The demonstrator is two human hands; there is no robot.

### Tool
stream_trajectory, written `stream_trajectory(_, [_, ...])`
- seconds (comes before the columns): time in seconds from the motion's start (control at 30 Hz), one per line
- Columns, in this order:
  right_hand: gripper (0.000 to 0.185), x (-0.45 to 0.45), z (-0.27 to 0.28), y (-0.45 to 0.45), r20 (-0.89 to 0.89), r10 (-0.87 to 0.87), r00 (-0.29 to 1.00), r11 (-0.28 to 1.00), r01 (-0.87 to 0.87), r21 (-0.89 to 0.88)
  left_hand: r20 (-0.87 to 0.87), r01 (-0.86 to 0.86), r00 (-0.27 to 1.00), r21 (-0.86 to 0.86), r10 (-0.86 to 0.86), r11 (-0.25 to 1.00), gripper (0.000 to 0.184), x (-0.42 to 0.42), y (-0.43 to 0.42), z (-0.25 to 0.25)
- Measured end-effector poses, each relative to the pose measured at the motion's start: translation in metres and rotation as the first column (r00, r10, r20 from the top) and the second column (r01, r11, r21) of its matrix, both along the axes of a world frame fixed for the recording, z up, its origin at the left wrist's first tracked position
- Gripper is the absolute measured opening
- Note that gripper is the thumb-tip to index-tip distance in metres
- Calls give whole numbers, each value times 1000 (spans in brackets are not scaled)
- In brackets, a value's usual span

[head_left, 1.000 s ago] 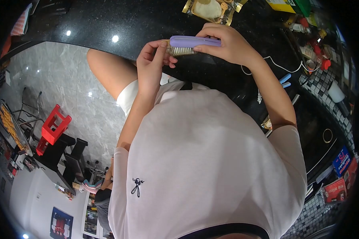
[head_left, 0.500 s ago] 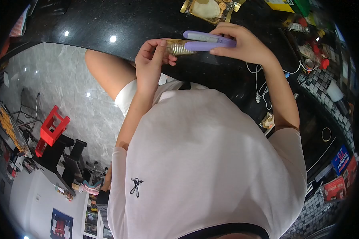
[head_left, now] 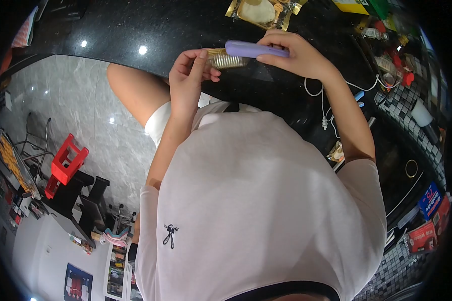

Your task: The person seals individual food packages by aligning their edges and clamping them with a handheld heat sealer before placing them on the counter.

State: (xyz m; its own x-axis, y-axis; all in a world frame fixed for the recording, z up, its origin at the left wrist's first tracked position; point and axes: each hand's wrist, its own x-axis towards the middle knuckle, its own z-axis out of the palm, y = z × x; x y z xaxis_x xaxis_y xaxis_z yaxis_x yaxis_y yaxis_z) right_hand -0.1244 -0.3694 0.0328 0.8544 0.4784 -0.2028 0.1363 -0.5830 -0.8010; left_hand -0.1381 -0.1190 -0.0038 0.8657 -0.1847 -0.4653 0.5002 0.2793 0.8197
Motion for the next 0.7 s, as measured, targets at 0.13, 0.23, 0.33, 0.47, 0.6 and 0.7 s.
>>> stream_trajectory(0.13, [34,8,10,-20,-178,-120,977,993,117,-25,-16,-11,1000,-1,11,1000,22,1,2,1])
stream_trajectory(0.23, [36,7,18,-17,-67,-9,998,998,4,-67,-20,-17,1000,-2,17,1000,22,2,2,2])
stream_trajectory(0.33, [35,7,12,-4,32,45,998,996,-42,-75,-19,-20,1000,7,20,1000,21,3,0,2])
stream_trajectory(0.47, [31,8,8,10,139,37,990,995,-23,-98,-17,-9,1000,-7,8,1000,22,1,0,2])
stream_trajectory(0.6, [29,13,6,10,120,57,991,997,-50,-64,-17,-4,1000,-9,4,1000,23,2,3,-1])
stream_trajectory(0.7, [28,16,2,10,87,55,995,998,-53,-20,-22,-15,1000,-10,14,1000,22,2,3,3])
